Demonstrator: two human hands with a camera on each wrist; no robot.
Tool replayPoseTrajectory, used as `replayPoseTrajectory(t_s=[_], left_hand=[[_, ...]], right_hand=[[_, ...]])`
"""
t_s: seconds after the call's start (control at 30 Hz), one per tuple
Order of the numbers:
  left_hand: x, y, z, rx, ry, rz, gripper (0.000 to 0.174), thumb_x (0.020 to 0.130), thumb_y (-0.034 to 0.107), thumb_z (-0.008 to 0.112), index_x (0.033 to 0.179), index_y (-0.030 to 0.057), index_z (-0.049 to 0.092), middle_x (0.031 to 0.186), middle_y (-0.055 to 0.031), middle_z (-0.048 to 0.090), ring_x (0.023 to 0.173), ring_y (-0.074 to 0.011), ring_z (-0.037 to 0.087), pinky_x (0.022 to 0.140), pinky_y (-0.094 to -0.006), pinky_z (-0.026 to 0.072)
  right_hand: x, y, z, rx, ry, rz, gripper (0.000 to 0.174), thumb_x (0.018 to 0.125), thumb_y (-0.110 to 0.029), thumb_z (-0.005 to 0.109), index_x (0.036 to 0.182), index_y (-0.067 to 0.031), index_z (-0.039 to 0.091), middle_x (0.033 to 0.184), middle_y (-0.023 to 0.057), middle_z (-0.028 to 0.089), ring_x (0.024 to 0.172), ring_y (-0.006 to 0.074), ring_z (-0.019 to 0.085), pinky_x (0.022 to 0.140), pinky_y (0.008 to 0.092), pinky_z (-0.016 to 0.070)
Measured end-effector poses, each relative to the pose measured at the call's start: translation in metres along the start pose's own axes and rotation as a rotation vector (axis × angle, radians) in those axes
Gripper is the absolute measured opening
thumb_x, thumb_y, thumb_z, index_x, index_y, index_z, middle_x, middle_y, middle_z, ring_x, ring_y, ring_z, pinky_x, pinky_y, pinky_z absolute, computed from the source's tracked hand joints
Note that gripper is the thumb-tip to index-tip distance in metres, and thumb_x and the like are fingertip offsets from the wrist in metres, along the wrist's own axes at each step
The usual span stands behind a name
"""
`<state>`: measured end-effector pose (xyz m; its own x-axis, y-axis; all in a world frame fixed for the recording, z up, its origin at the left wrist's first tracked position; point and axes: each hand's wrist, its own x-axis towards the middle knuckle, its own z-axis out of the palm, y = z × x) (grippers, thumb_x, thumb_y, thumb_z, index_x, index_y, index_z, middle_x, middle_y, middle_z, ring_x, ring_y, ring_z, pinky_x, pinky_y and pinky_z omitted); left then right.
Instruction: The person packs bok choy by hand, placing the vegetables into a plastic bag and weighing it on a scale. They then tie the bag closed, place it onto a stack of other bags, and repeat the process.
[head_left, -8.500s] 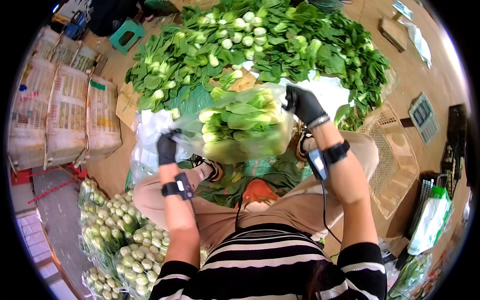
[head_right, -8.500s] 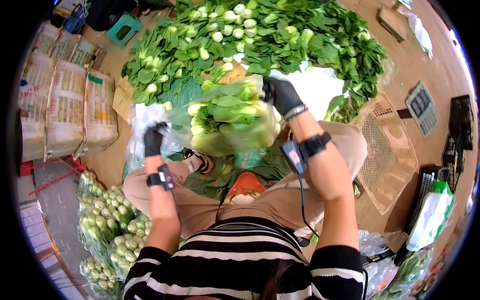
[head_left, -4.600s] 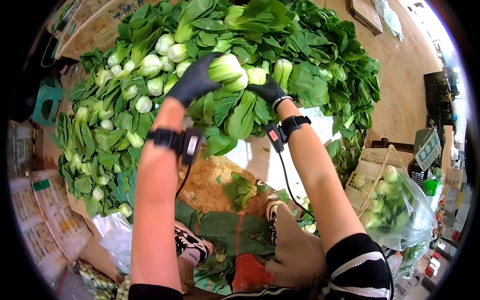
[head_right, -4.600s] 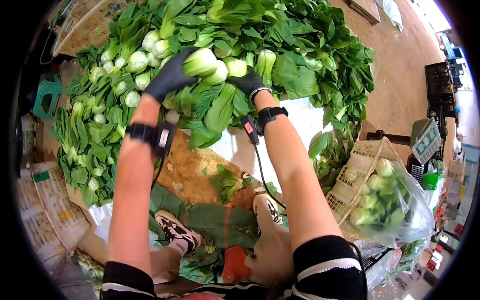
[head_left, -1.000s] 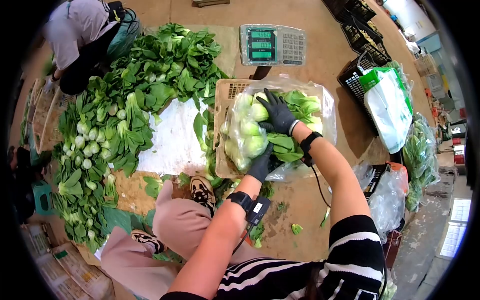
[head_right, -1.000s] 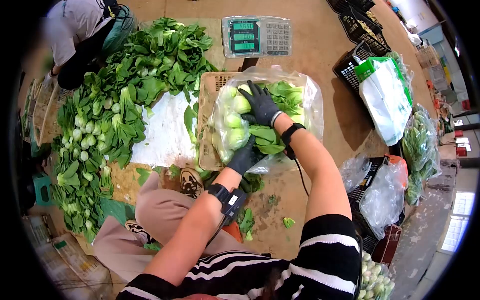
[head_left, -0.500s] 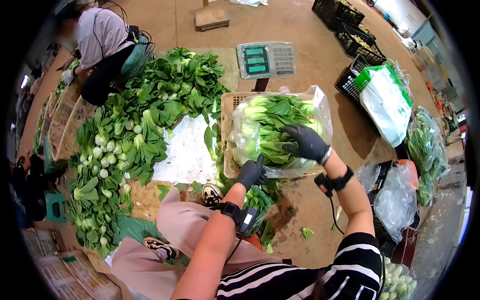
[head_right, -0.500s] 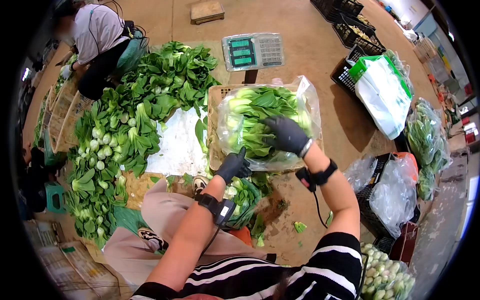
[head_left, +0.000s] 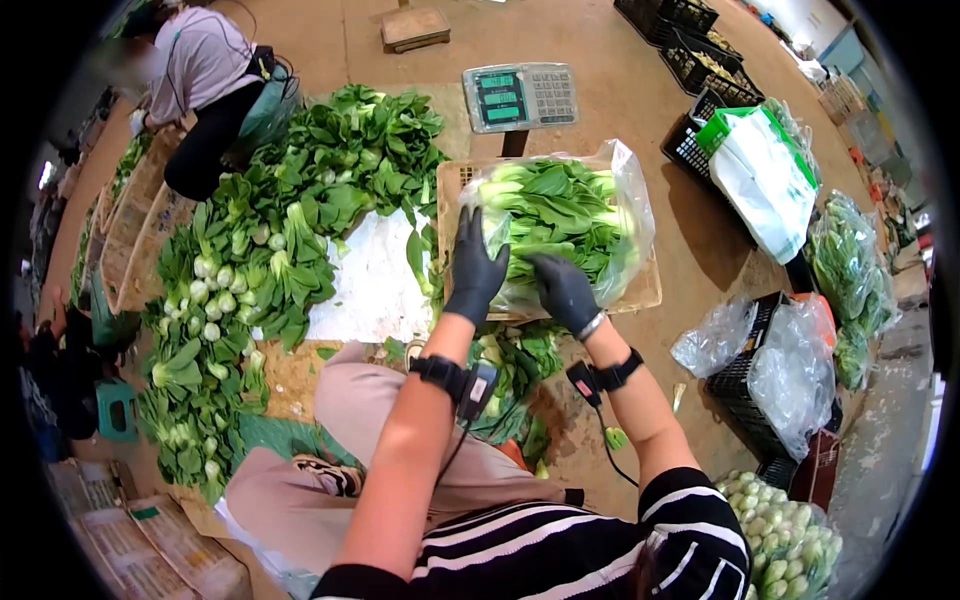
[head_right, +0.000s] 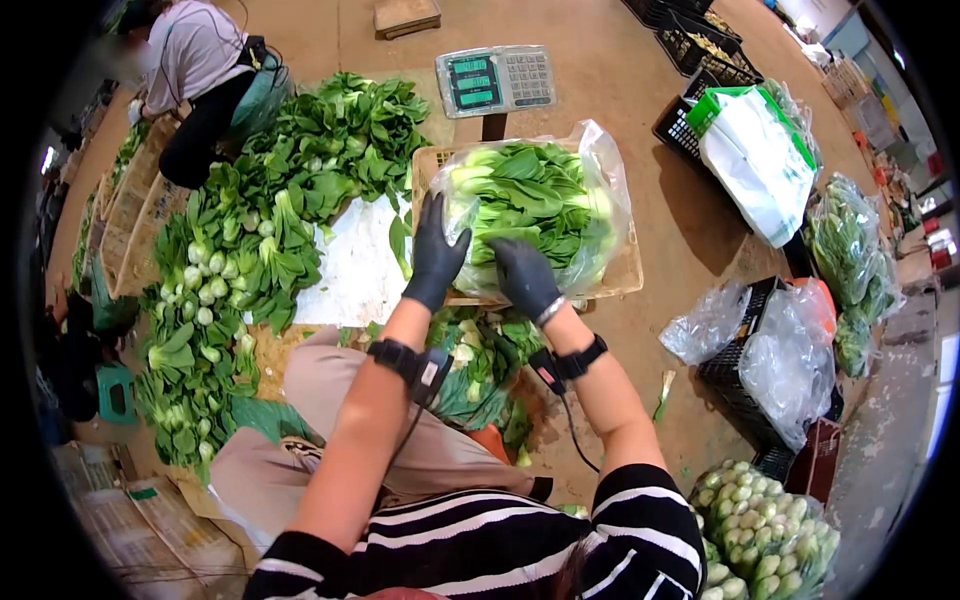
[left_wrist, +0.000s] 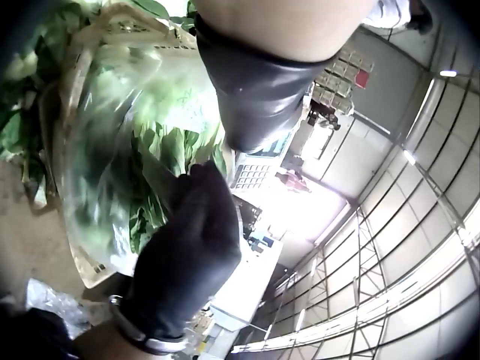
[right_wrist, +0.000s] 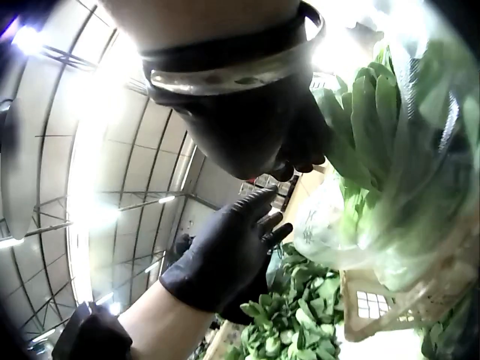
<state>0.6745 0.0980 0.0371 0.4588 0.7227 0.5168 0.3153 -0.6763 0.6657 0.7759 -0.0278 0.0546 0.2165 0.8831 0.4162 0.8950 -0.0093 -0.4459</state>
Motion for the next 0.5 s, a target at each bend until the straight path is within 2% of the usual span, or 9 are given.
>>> replayPoseTrajectory(t_s=[0.03,0.07,0.13,0.17,0.23,0.33,0.4,0.47,0.5], left_hand=[[0.004,-0.001,0.005,-0.032,-0.135,-0.025,0.070,0.068,0.012,0.063,0.127,0.0042,0.026,0.132,-0.0206,0.025,0.119,-0.0339,0.031,0.093,-0.0351,0.0336],[0.003,-0.014,0.016,0.032,-0.093,0.075,0.074,0.066,0.016,0.065,0.128,0.0035,0.026,0.124,-0.0217,0.036,0.110,-0.0349,0.041,0.087,-0.0362,0.0381],[0.002,-0.022,0.019,0.179,-0.630,-0.351,0.081,0.062,0.023,0.068,0.128,0.0022,0.026,0.108,-0.0191,0.051,0.093,-0.0346,0.052,0.079,-0.0387,0.0418],[-0.018,-0.052,0.034,0.301,-0.419,-0.164,0.082,0.060,0.032,0.069,0.126,0.0049,0.029,0.090,-0.0159,0.058,0.077,-0.0301,0.057,0.069,-0.0414,0.0443],[-0.016,-0.031,0.013,0.326,-0.406,-0.237,0.054,0.061,0.036,0.067,0.104,0.0066,0.052,0.088,-0.0170,0.058,0.078,-0.0303,0.057,0.069,-0.0415,0.0432],[-0.016,-0.048,0.019,0.181,-0.262,-0.390,0.037,0.062,0.036,0.066,0.084,0.0059,0.061,0.084,-0.0171,0.058,0.079,-0.0303,0.056,0.069,-0.0387,0.0425],[-0.006,-0.049,0.003,-0.211,-0.203,-0.441,0.025,0.069,0.026,0.061,0.084,0.0057,0.061,0.078,-0.0130,0.060,0.075,-0.0249,0.057,0.064,-0.0321,0.0429],[0.014,-0.035,-0.028,-1.180,0.038,-0.662,0.016,0.076,0.016,0.054,0.085,0.0041,0.060,0.073,-0.0065,0.059,0.069,-0.0160,0.056,0.061,-0.0258,0.0424],[0.016,-0.011,-0.052,-1.133,0.033,-0.479,0.014,0.077,0.013,0.053,0.086,0.0036,0.059,0.074,-0.0039,0.057,0.068,-0.0124,0.054,0.061,-0.0249,0.0426]], right_hand=[[0.009,0.003,0.006,-0.003,-0.014,-0.010,0.032,0.070,-0.011,0.054,0.102,-0.0057,0.053,0.094,0.0142,0.056,0.081,0.0295,0.055,0.069,0.0362,0.0447],[0.018,0.005,0.015,0.023,0.058,0.007,0.035,0.071,-0.013,0.054,0.105,-0.0062,0.050,0.100,0.0154,0.054,0.086,0.0298,0.053,0.074,0.0373,0.0432],[0.032,0.013,0.035,0.057,0.118,0.008,0.039,0.072,-0.014,0.055,0.109,-0.0068,0.048,0.105,0.0167,0.052,0.092,0.0302,0.052,0.079,0.0385,0.0418],[0.037,0.017,0.049,-0.117,0.039,0.042,0.046,0.072,-0.018,0.056,0.115,-0.0082,0.043,0.111,0.0181,0.047,0.099,0.0316,0.047,0.085,0.0422,0.0369],[0.036,0.027,0.058,-0.246,-0.193,0.184,0.067,0.074,-0.032,0.056,0.129,-0.0114,0.026,0.125,0.0214,0.034,0.116,0.0364,0.032,0.096,0.0535,0.0183],[0.025,0.053,0.066,-0.314,-0.333,0.166,0.072,0.076,-0.041,0.050,0.133,-0.0119,0.018,0.134,0.0223,0.020,0.124,0.0375,0.020,0.098,0.0537,0.0134],[0.011,0.057,0.067,-0.380,-0.285,0.119,0.071,0.076,-0.042,0.050,0.134,-0.0166,0.018,0.136,0.0180,0.020,0.124,0.0366,0.019,0.098,0.0525,0.0145],[-0.005,0.094,0.075,-0.452,-0.316,0.089,0.065,0.077,-0.042,0.048,0.133,-0.0230,0.021,0.137,0.0138,0.019,0.124,0.0355,0.020,0.098,0.0512,0.0167],[-0.011,0.099,0.067,-0.484,-0.401,0.090,0.062,0.078,-0.041,0.046,0.133,-0.0243,0.022,0.138,0.0124,0.019,0.124,0.0357,0.020,0.097,0.0516,0.0182]])
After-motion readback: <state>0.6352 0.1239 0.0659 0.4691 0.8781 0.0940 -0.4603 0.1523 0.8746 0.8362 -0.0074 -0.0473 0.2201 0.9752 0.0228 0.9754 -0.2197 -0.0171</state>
